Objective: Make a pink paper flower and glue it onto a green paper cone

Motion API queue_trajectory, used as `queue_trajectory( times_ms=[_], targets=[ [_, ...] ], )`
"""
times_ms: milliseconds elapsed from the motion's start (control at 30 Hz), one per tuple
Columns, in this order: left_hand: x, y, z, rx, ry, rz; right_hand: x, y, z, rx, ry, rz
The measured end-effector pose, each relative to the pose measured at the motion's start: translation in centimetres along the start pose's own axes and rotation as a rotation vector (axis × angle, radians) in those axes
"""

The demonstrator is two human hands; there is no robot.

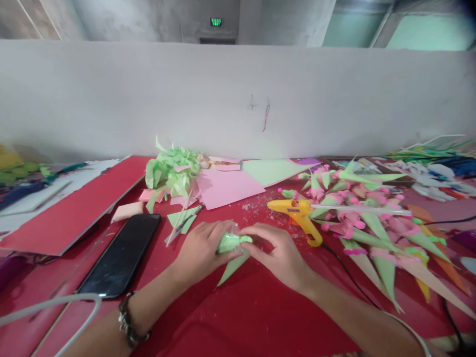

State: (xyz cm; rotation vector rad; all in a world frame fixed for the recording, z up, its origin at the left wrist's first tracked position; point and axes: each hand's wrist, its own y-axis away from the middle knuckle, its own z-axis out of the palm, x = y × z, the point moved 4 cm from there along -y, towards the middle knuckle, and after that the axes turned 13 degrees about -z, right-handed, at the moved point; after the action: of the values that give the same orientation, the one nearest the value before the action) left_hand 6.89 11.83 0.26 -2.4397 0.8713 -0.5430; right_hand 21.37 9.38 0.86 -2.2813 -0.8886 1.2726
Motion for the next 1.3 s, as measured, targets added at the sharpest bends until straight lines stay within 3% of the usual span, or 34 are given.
queue_trajectory(
  times_ms=[200,333,467,567,667,800,933,1100,1300],
  targets=[
    [0.9,0.1,-0.3,-0.007,-0.101,0.086,-0.1,0.2,0.3,-0.067,0.127,-0.127],
    [1.2,0.1,-0.2,-0.059,-0.133,0.105,-0.1,0.4,0.6,-0.142,0.161,-0.130],
    [1.5,0.1,-0.1,-0.087,-0.128,0.114,-0.4,0.4,0.6,-0.078,0.051,-0.123],
    [1.3,0.0,0.0,-0.101,-0.120,0.099,-0.2,0.3,0.6,-0.005,-0.148,-0.031],
    [0.0,-0.2,0.1,-0.116,-0.147,0.022,0.3,0.2,-0.1,0.157,-0.468,0.106],
    [-3.3,-0.8,0.3,-0.120,-0.286,-0.250,1.3,0.2,-1.0,0.396,-0.711,0.195],
    [-4.9,-0.8,0.4,-0.067,-0.379,-0.348,2.5,0.6,0.2,0.285,-0.741,0.379],
    [-2.2,-0.3,0.4,-0.047,-0.163,-0.270,2.2,0.6,1.1,0.173,-0.798,0.371],
    [1.2,0.1,-0.4,-0.154,0.171,-0.109,1.3,0.4,0.9,0.049,-0.715,0.412]
  ],
)
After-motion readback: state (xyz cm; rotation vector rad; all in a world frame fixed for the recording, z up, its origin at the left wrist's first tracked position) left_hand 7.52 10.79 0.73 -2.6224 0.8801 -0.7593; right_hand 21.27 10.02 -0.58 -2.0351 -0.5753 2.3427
